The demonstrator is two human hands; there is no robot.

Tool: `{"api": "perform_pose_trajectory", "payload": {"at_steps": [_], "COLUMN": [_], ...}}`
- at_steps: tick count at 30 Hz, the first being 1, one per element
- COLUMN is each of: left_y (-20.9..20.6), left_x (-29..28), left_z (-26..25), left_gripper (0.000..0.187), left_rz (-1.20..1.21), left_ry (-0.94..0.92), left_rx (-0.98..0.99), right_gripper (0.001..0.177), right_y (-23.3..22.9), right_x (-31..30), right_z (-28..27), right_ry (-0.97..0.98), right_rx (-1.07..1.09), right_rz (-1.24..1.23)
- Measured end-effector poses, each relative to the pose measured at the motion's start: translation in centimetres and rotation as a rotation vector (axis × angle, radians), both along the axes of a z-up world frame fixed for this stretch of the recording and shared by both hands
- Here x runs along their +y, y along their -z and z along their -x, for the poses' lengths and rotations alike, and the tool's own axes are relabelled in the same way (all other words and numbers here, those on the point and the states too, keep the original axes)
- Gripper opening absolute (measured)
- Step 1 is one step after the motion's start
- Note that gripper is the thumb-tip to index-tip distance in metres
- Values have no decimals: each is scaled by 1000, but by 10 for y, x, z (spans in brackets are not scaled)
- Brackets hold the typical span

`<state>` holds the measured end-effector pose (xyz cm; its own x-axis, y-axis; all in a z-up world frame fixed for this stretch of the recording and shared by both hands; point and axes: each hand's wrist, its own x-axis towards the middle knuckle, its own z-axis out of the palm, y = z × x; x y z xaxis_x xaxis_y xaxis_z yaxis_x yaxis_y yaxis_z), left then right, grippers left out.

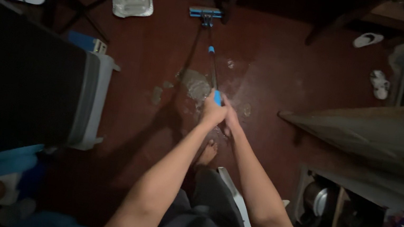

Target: The person pours water from a plastic container onto the floor and then uses a squeegee-style mop to spread and clean the liquid across the surface. They move a white plastic chair out of the way to access more floor area.

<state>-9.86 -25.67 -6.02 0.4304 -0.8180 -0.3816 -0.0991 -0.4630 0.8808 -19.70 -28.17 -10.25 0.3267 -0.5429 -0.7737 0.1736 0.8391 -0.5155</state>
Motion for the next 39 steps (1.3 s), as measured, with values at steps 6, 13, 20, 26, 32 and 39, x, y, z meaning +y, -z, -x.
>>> {"api": "perform_pose_trajectory", "payload": {"at_steps": [6, 13, 20, 26, 32, 39], "left_y": [-6, 5, -24, 33, 62, 29], "left_x": [14, -66, -122, -97, 28, 163], "left_z": [-67, -56, 39, 32, -107, -161], "left_gripper": [87, 97, 102, 55, 48, 47], "left_rz": [-129, -124, -306, 236, -59, -201], "left_ry": [129, 140, 26, -482, -488, -231], "left_rx": [-84, -101, 41, 574, 748, 303], "right_gripper": [42, 22, 31, 40, 49, 52], "right_y": [2, 27, 18, -32, -27, -17], "right_x": [-30, -100, -178, -135, -30, 99], "right_z": [-71, -66, 24, 24, 0, -27], "right_ry": [-78, 72, -174, -405, -505, -561], "right_rx": [-466, -436, -291, 201, 91, 164], "right_rz": [-109, -62, -48, 145, 94, 16]}}
